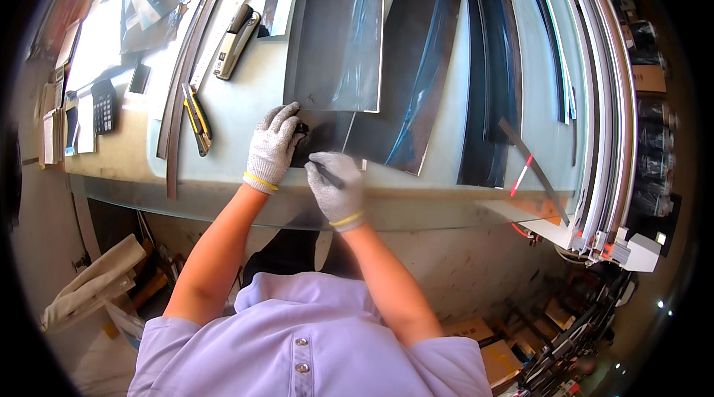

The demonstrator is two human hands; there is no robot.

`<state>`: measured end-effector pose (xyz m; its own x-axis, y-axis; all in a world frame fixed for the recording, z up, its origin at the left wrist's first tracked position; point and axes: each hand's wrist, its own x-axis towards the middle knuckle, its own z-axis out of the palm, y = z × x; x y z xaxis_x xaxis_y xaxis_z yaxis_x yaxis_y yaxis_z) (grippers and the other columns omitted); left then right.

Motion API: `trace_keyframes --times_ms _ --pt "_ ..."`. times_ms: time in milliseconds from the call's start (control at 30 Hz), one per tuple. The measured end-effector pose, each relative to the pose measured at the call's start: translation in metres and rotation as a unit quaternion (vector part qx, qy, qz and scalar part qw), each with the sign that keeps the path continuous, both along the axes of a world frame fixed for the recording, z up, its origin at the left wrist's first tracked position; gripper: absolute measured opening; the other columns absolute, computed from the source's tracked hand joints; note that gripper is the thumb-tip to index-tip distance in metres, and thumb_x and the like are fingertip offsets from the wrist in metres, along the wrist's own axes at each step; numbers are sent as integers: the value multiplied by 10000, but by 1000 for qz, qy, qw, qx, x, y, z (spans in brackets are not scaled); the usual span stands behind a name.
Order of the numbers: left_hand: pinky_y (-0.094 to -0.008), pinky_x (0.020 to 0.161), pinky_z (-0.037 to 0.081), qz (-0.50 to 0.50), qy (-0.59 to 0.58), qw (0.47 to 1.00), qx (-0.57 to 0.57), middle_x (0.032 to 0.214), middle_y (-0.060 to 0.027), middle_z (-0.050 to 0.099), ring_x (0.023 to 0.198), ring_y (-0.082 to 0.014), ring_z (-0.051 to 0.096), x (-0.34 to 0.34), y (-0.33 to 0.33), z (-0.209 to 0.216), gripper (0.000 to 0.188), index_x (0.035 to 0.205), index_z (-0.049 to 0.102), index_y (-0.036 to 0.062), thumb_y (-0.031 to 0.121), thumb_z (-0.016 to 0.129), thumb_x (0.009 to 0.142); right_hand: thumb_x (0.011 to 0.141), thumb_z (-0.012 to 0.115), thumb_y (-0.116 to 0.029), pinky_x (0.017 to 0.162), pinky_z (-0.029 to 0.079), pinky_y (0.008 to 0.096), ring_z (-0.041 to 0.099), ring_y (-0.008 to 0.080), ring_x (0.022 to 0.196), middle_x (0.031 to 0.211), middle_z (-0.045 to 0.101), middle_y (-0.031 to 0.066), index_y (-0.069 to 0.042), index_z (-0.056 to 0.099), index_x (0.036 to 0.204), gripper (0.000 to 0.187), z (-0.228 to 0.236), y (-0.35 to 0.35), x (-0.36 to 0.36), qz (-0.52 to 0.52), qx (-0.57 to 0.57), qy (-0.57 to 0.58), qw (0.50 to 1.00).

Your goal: The person measures and marks several dark rectangular solar panels on a glass table using a metal ruler and a red marker. They align the ruler along the edges of the panels to draw straight lines, occasionally repositioning the panels to access different sides. The process involves repetitive measuring and marking actions on multiple units.

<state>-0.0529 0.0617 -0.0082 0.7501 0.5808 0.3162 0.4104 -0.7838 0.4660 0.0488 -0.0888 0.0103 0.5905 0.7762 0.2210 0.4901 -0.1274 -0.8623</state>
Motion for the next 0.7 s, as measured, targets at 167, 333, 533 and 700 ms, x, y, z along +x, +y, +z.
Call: trace_keyframes --times_ms 167,333,533,700 --pt "-474 1063 506 -1 -7 1000 -5 1411 -131 648 1276 -387 600 4 0 2 281 1125 664 33 69 758 862 833 813 -79 914 559 438 713 354 938 935 757 125 -33 761 970 154 -3 -4 4 32 24 -28 999" --pt "-466 1077 501 2 9 1000 -1 1418 -131 647 1278 -384 597 1 -1 1 267 1140 669 29 55 734 882 842 793 -30 850 577 422 726 325 872 912 753 129 -20 752 938 105 6 -23 15 -6 36 9 999" --pt "-470 1081 497 2 18 1000 -4 1426 -125 640 1286 -385 586 4 -2 2 276 1150 666 31 39 731 881 948 747 2 884 565 296 705 139 954 1005 759 71 20 746 1065 118 -25 -61 66 -176 31 101 979" --pt "-476 1091 488 6 24 1000 -2 1427 -123 639 1304 -383 576 2 -1 1 300 1179 659 33 28 724 887 888 790 -4 901 565 346 726 224 948 986 769 100 -8 773 1017 130 -12 -55 70 -158 16 47 986"
